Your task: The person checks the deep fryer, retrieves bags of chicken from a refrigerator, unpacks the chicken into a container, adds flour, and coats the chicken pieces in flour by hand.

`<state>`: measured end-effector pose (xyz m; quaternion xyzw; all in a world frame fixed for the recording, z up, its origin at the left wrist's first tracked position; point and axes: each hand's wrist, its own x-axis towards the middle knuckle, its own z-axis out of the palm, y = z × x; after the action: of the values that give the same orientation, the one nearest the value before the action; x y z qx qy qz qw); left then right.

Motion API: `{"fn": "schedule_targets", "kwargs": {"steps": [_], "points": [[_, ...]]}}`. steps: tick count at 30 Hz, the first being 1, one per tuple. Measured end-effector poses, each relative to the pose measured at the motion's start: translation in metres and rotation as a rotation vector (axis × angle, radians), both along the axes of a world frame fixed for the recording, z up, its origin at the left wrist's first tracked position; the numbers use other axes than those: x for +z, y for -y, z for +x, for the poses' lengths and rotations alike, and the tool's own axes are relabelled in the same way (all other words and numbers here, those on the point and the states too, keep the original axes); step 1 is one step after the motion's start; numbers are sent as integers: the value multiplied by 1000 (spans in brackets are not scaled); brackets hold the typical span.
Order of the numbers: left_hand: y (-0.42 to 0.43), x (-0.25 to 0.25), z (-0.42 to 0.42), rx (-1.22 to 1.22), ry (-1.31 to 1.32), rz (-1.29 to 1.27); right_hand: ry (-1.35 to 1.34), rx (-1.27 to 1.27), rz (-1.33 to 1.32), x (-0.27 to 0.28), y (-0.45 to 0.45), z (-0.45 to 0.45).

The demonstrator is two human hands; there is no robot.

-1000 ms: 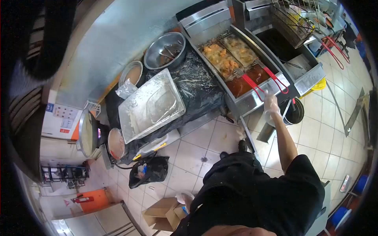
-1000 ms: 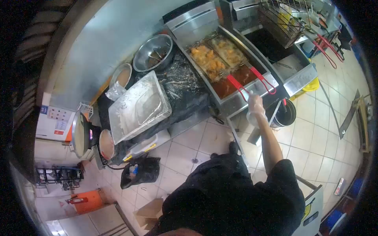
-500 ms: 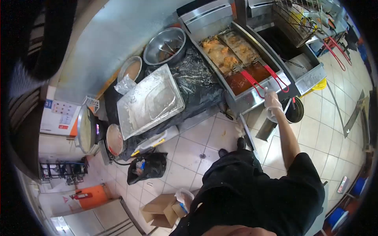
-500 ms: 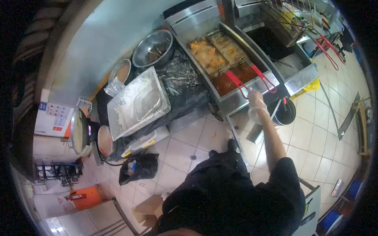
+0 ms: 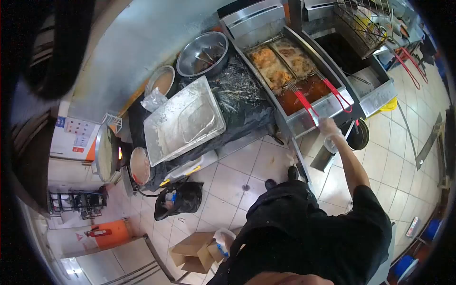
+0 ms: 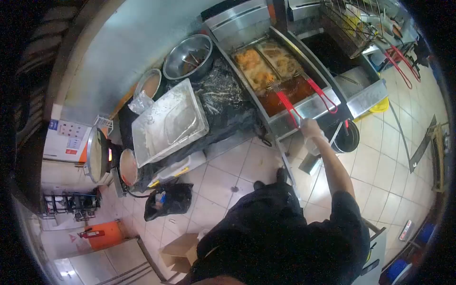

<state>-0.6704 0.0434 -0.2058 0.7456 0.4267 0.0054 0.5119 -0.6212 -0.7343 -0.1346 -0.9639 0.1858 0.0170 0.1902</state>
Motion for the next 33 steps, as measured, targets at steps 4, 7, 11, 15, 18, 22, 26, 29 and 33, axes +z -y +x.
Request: {"fn": "schedule_targets", "kwargs": {"steps": [4,7,11,15,18,22,26,29,33], "points": [[12,7,-1,-5,-6,-7,-96,-31,-344,-42,-7,-9],[24,16,7,-14,8,-40,-103,-96,230,-42,-6,-24],[59,58,15,-95,-5,-48,12,-663,978,86,-4,-3],[123,123,48,-255,4,-68,120,-649,1478,161,-23,47],[166,156,76,-429,21,-85,7,-211,1206,69,5,111],[242,193,109,-732,40,-97,191,-153,894,30,-5,149],[334,210,117,-1011,36,-130,-24,538,-458,43,2,153],[407,221,104,-1194,6,-132,-58,-12,78,104,-28,122],[488,236,63,-1353,-47,-99,70,-374,704,74,-55,63]]}}
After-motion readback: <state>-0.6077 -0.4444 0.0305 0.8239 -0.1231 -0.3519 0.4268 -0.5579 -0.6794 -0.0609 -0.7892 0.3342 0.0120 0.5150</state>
